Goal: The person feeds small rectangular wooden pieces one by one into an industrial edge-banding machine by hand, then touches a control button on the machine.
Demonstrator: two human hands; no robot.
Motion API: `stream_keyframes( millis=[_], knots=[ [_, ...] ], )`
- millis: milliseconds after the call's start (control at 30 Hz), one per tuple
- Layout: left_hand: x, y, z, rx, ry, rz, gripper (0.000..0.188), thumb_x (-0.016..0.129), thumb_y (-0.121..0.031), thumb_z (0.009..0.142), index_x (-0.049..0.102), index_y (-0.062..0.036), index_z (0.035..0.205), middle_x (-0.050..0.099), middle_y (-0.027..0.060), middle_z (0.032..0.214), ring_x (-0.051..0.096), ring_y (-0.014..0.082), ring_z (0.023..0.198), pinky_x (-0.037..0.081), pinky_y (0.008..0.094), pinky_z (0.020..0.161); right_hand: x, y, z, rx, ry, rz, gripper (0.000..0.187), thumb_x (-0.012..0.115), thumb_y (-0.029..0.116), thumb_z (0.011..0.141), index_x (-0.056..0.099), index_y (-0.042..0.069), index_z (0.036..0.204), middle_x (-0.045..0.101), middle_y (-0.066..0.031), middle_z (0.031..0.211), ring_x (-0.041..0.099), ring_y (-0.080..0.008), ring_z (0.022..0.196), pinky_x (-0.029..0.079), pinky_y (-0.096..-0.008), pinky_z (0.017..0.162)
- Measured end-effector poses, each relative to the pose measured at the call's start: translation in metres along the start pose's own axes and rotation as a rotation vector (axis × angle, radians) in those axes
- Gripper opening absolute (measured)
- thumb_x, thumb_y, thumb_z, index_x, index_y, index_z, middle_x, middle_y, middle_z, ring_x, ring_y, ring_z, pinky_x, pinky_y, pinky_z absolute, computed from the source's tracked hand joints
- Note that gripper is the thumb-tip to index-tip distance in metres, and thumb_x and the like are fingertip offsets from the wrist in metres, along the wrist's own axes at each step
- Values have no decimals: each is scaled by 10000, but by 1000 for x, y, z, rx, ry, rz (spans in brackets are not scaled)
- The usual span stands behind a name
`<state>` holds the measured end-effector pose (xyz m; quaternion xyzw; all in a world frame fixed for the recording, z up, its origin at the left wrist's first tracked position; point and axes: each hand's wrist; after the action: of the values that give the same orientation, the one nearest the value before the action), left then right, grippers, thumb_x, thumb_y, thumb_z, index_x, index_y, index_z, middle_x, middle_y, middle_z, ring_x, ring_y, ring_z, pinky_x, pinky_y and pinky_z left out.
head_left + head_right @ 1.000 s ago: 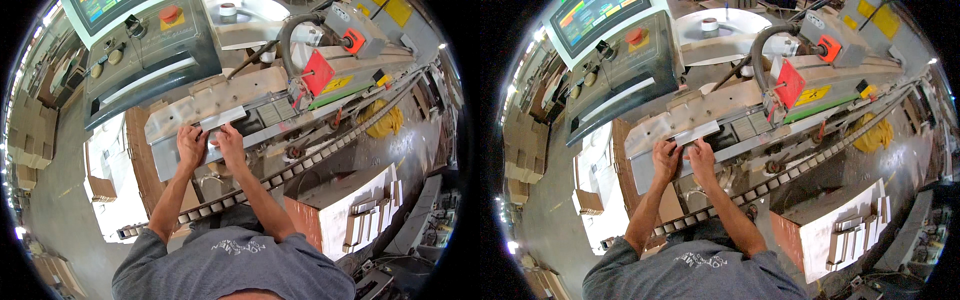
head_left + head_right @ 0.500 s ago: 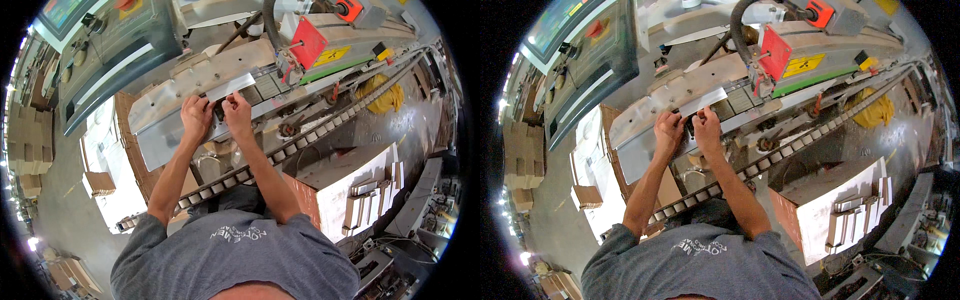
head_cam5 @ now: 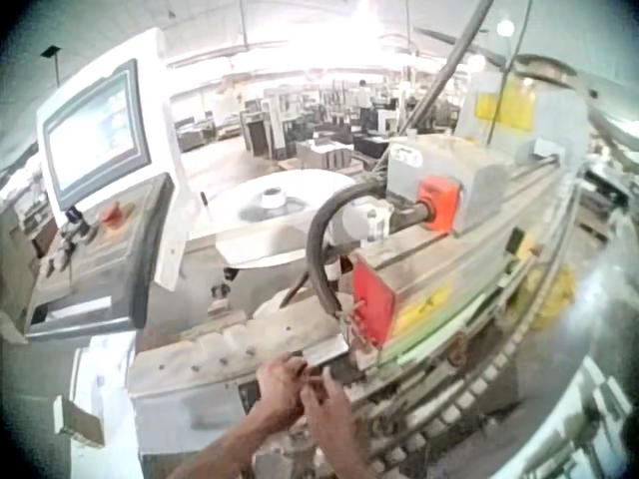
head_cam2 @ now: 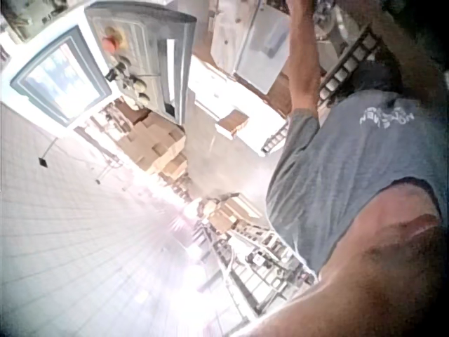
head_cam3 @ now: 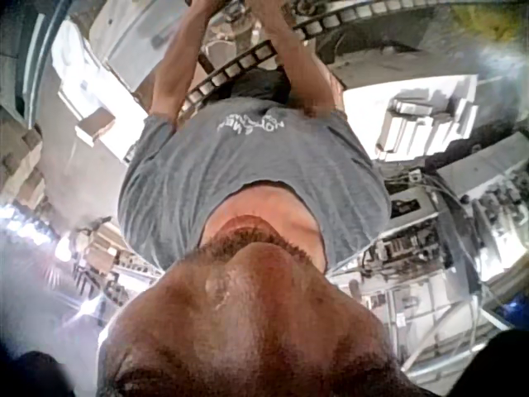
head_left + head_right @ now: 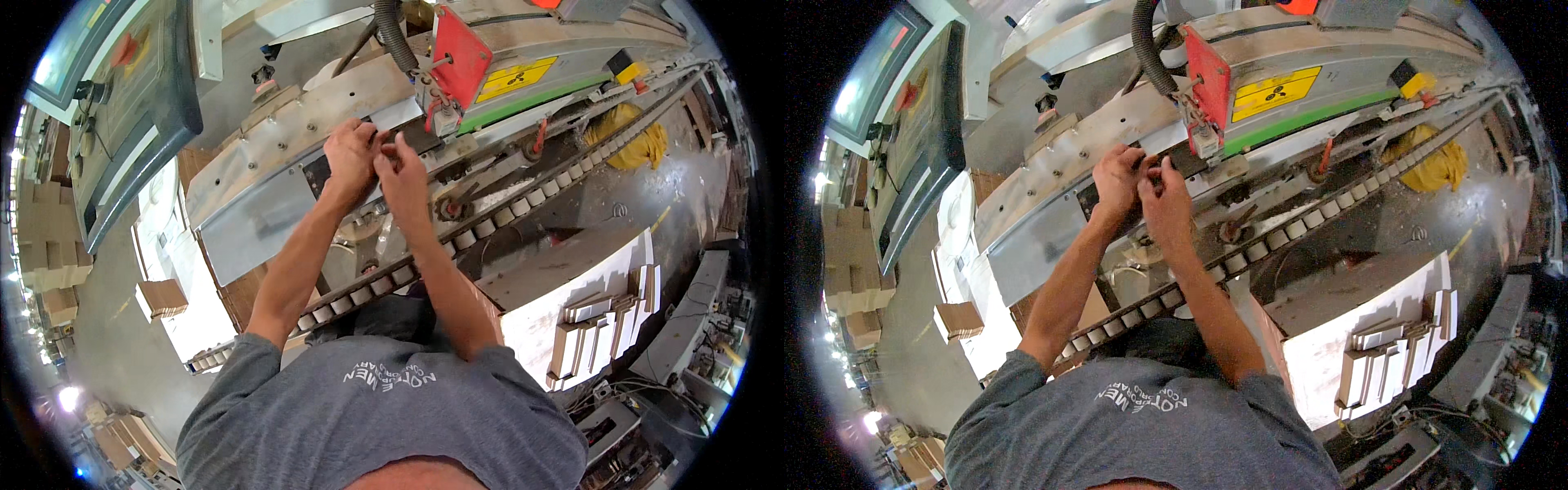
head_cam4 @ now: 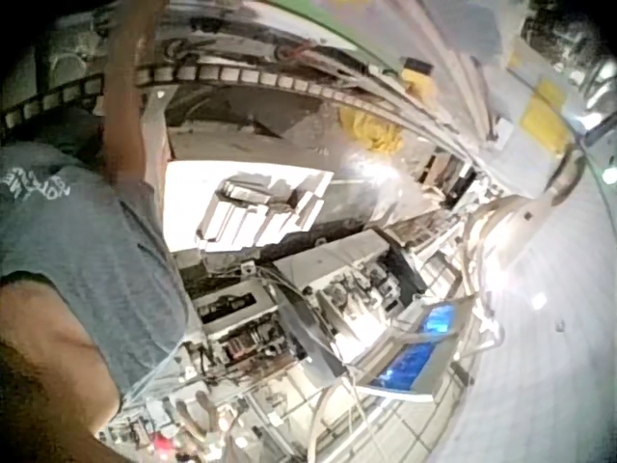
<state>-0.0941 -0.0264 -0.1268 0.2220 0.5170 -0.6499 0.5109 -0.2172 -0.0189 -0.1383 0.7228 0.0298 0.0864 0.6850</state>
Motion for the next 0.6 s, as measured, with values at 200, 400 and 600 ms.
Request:
stream_keyframes(
  millis=[200, 400, 600],
  knots=[
    [20, -10, 19, -4, -3, -22, 283, 759, -353, 811, 722, -74, 781, 634, 109, 755, 634, 332, 742, 493, 437, 649, -39, 9, -65, -113, -44, 73, 415, 602, 58, 966, 549, 14, 1375, 591, 1, 1013, 510, -44, 804, 446, -206, 637],
    [34, -22, 42, 163, 28, -91, 235, 758, -283, 832, 758, -50, 864, 698, 163, 841, 662, 340, 769, 515, 420, 717, -85, 14, -112, 6, -127, -15, 367, 614, 82, 972, 594, 44, 1336, 600, 14, 1015, 510, -32, 760, 450, -199, 645],
    [-43, 16, -9, -37, 14, -190, 198, 723, -206, 888, 748, -20, 949, 705, 135, 844, 649, 204, 732, 514, 330, 712, -144, -3, -159, -58, -377, -279, 406, 606, 58, 918, 571, 13, 1320, 634, -125, 1051, 611, -190, 842, 506, -324, 739]
  ],
)
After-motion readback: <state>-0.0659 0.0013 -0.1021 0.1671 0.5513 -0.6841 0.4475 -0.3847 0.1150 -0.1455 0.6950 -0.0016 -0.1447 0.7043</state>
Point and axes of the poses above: each hand's wrist, its own z-axis towards the middle knuckle, its own x-axis out of the palm, y = z × x
